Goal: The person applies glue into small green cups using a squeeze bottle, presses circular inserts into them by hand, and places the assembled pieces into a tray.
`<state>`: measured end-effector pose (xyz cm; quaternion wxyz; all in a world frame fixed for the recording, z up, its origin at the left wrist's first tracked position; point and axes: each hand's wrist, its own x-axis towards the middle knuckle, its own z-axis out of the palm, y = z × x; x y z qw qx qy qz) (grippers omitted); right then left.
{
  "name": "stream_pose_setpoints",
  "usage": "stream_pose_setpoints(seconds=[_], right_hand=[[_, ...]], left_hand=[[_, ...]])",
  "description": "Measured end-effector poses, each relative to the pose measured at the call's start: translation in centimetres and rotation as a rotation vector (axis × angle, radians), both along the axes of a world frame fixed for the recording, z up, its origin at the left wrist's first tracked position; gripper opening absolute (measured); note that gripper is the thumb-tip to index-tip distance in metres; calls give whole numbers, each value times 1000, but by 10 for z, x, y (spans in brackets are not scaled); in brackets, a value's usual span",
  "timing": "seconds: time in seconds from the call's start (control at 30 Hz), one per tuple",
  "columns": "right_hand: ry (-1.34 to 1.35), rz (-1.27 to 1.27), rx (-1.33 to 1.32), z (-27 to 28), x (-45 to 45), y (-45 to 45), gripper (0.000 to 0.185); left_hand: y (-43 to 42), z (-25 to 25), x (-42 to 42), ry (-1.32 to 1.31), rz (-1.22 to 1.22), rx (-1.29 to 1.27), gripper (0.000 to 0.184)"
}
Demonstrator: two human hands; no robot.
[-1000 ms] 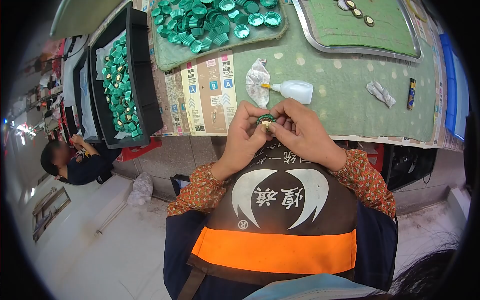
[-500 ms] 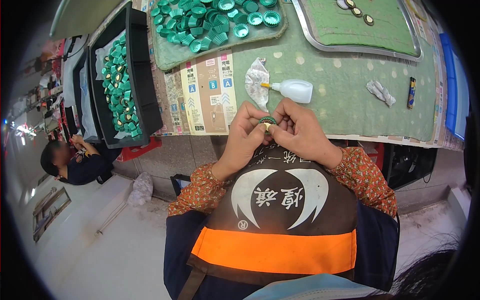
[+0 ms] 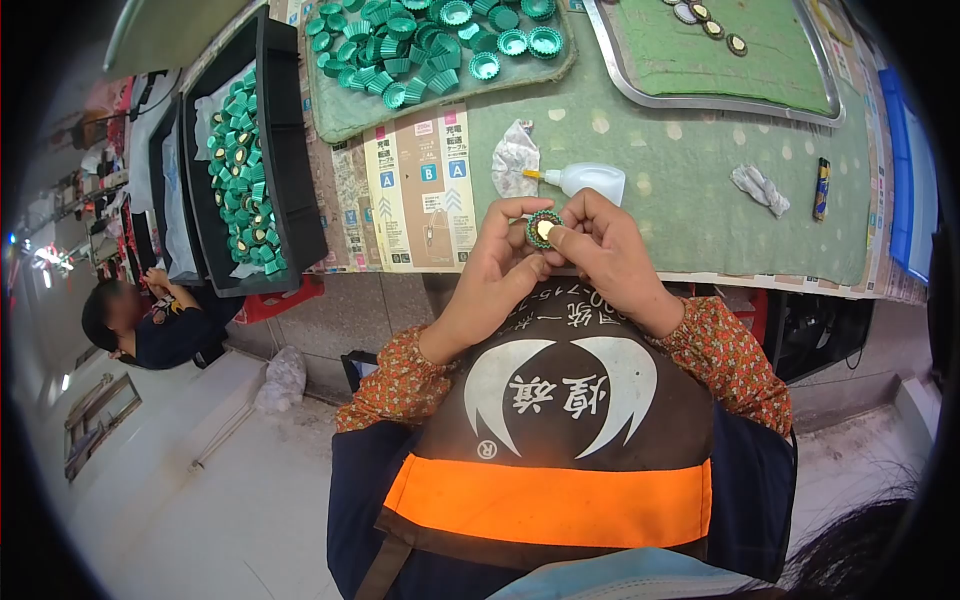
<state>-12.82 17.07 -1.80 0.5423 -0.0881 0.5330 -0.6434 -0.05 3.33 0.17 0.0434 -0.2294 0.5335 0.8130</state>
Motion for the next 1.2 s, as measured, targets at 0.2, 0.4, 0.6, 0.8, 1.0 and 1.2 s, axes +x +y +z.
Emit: stream_pose_setpoints(seconds=[0.2,0.4,0.6,0.8,1.0,1.2], right_hand=[[-49,41,-15,3,-2,1,15],[28,75,-40,-1,1,2,13],[90,10,-128,-17,15,2,10],[491,88,-16,8,-1,10,10],[836,25,12,25,-17,16,11],[1335,0,7,18,-27,14,25]], left_hand=[[-2,1,4,-20,-23,-19,49],[-3,-5,8,-42,23,42,40],[-5,-9,11,-125,99,-51,30],[-52,12,23,-39,334,-407,21],[-169,32,78,-117,762,-1244,23],[-199,35,72,-399,526,-2081,33]])
